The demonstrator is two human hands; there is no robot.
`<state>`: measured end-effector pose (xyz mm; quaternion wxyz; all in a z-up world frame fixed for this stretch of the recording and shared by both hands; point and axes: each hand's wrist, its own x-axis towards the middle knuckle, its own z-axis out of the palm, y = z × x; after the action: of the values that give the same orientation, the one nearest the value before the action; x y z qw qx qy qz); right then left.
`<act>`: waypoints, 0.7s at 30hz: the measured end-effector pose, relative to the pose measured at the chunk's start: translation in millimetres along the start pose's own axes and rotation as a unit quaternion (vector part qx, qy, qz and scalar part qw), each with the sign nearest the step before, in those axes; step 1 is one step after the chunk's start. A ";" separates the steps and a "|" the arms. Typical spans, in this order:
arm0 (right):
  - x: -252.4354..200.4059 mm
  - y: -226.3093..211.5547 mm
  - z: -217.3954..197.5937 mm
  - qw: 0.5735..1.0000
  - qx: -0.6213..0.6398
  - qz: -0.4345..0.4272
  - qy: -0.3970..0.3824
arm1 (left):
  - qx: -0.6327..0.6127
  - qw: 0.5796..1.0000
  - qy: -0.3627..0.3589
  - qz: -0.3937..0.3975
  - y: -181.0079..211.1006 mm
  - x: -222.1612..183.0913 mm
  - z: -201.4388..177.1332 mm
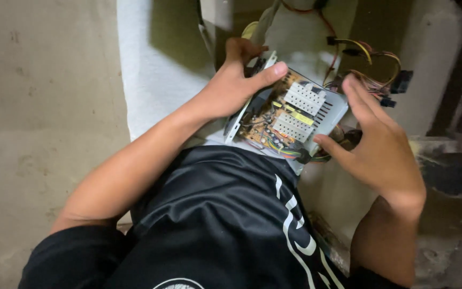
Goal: Securing a computer power supply unit and managing its internal wiring using a screwdriver.
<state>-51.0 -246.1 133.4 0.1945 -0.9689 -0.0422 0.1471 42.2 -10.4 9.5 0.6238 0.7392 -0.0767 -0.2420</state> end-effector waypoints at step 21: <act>-26.7 6.2 16.1 0.983 0.133 0.122 0.041 | -0.028 0.993 -0.110 0.036 11.5 19.2 -25.1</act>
<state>-81.2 -249.7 123.9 0.3039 -0.9374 0.1046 0.1338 72.4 1.5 18.1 0.6406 0.6869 -0.1640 -0.3015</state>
